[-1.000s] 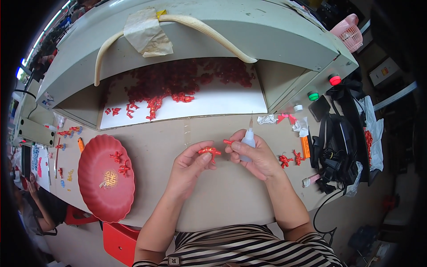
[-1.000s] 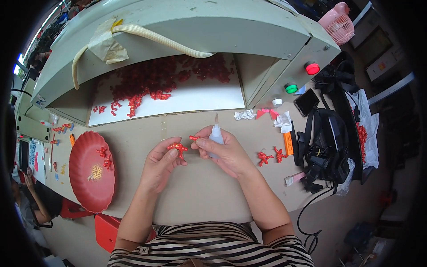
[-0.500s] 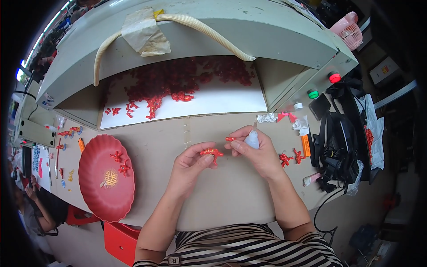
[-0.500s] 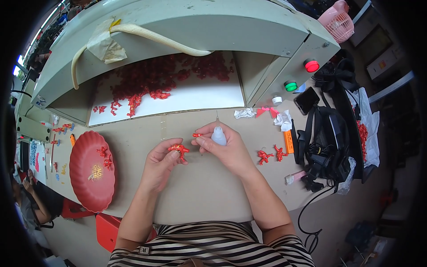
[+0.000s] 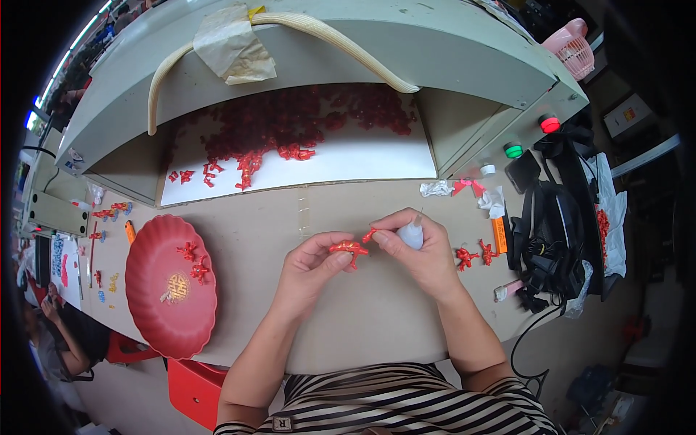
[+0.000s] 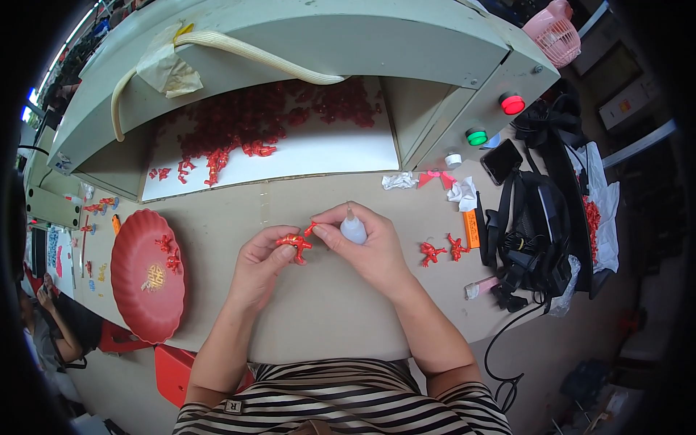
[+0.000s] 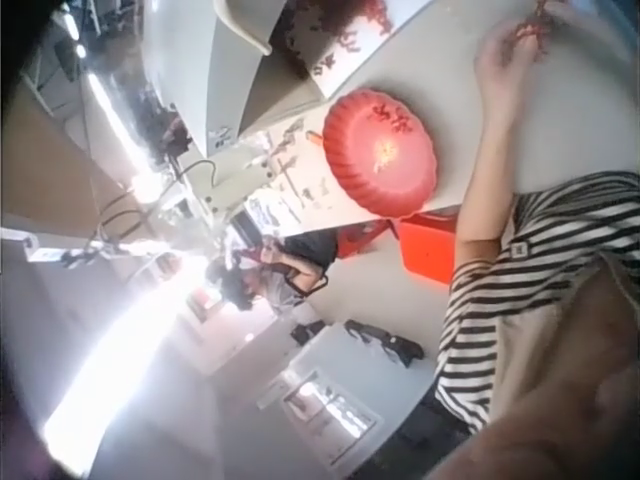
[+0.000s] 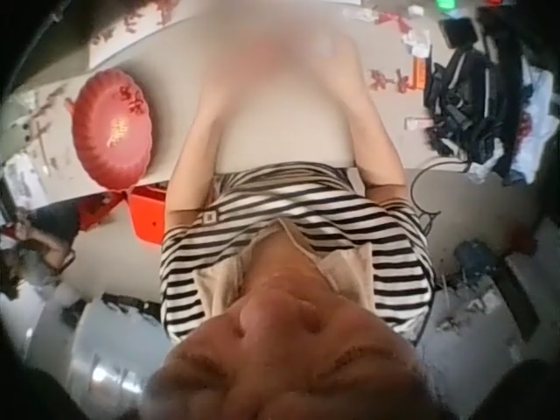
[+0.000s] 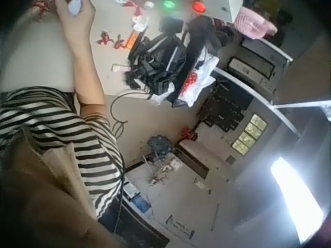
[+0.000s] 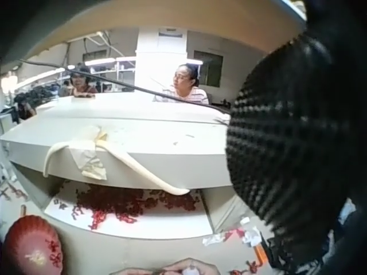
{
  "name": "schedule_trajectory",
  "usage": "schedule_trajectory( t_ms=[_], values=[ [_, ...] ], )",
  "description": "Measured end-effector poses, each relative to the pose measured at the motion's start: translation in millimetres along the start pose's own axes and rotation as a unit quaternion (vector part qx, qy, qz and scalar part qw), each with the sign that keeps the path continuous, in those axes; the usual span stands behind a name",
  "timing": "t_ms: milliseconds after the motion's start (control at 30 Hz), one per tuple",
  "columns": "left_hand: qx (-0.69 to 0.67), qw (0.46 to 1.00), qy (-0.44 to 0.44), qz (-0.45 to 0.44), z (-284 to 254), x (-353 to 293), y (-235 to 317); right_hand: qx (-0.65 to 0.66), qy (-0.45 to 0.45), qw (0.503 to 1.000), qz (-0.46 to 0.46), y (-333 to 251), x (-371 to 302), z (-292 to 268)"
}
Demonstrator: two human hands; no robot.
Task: The person applies glue to plastic figurine components using a squeeze bottle and attaches the pieces together by hand.
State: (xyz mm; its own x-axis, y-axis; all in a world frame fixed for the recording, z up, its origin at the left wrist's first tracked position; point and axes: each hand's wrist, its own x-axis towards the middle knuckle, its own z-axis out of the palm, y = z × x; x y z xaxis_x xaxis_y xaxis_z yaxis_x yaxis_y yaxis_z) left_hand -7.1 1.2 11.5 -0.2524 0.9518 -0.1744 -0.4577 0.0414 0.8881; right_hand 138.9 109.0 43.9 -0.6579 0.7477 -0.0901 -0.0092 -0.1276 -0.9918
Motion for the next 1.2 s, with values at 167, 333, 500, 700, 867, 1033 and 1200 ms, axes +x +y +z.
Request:
schedule_trajectory(
  t_ms=[167, 333, 500, 700, 867, 1033, 1200],
  values=[
    [-0.003, 1.000, 0.009, -0.003, 2.1, 0.8, 0.8, -0.073, -0.002, 0.991, -0.115, 6.4, 1.5, 0.3],
    [-0.012, 1.000, 0.003, -0.006, 1.8, 0.8, 0.3, -0.099, -0.005, 0.985, -0.143, 7.2, 2.2, 1.6],
    [-0.016, 1.000, 0.008, -0.010, 1.0, 0.6, 0.0, -0.115, -0.014, 0.980, -0.163, 10.5, 3.2, 1.0],
    [-0.020, 1.000, 0.003, -0.014, 0.3, 0.7, -0.5, -0.137, -0.012, 0.975, -0.175, 10.2, 3.1, 1.2],
    [-0.019, 1.000, -0.001, -0.013, -0.2, 1.4, -1.1, -0.163, -0.012, 0.968, -0.188, 9.4, 3.6, 0.2],
    [-0.011, 1.000, 0.004, -0.018, 0.1, 1.2, -1.2, -0.192, -0.019, 0.962, -0.195, 10.2, 5.4, -2.8],
    [0.020, 1.000, -0.007, -0.011, -1.6, 1.0, -1.4, -0.194, -0.050, 0.959, -0.202, 9.6, 6.8, -7.4]
  ],
)
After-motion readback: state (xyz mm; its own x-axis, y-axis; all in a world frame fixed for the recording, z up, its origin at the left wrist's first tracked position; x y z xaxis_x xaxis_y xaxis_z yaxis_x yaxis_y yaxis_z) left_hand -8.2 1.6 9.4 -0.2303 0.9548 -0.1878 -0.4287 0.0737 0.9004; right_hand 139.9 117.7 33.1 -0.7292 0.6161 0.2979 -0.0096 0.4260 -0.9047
